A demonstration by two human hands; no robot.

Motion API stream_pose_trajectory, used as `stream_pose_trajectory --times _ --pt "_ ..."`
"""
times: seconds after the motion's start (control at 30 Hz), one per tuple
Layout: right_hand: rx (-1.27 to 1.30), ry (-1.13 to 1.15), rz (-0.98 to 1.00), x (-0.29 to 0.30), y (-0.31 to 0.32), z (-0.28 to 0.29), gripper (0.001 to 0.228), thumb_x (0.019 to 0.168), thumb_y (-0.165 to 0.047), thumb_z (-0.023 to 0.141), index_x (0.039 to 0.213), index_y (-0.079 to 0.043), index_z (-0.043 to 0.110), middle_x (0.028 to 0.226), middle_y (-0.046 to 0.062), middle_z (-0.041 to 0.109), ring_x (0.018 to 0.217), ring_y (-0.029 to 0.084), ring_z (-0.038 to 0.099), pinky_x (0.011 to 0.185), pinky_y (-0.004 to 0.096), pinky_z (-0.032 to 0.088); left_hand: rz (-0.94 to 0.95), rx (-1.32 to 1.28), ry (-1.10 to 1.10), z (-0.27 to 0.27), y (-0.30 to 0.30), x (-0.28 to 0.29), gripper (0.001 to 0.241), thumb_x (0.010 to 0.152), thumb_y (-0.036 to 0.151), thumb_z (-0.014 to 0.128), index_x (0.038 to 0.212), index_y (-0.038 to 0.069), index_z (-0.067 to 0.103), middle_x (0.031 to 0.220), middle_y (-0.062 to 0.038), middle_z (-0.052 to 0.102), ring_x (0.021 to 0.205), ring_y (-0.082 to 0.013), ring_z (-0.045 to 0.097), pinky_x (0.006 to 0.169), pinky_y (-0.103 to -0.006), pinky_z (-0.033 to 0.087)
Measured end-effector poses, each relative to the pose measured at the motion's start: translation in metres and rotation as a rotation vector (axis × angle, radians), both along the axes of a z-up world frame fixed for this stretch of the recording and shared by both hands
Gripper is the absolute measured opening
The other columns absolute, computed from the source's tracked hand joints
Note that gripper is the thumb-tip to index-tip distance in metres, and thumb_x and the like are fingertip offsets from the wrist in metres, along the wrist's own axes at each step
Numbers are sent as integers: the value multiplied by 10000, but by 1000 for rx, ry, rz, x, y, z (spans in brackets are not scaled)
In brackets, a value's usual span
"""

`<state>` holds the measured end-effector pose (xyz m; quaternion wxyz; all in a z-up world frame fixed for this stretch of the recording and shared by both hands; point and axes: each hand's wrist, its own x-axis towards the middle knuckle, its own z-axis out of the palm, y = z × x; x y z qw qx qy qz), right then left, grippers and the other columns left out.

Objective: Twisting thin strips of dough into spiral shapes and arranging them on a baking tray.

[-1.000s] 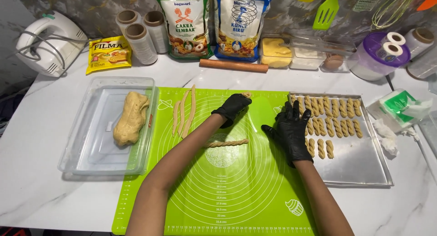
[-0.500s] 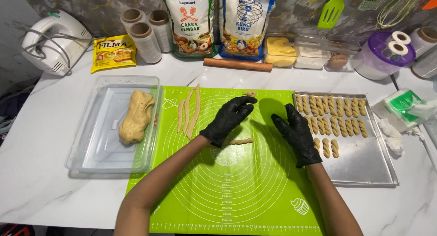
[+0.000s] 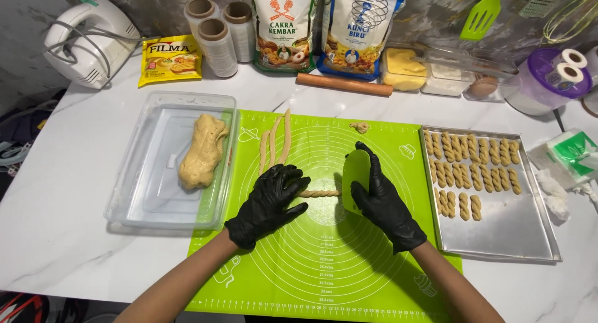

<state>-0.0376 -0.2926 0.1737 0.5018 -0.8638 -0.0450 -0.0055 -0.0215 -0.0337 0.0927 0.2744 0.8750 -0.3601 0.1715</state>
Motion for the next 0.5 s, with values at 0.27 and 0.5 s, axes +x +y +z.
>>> stream_pose_trajectory --times 0.27,0.5 --pt "-154 75 -4 2 31 5 798 927 -152 644 1622 -35 269 1382 287 617 1247 461 612 1049 585 499 38 44 -158 -14 3 2 320 948 373 682 1204 184 649 1212 -95 619 1255 -316 598 1106 -504 444" --pt "-265 223 35 23 47 23 821 913 -172 610 1643 -109 237 1410 283 595 1279 485 575 1093 614 468 50 35 -230 -43 3 13 207 972 266 652 1147 159 678 1121 -133 654 1182 -339 647 1112 -521 460"
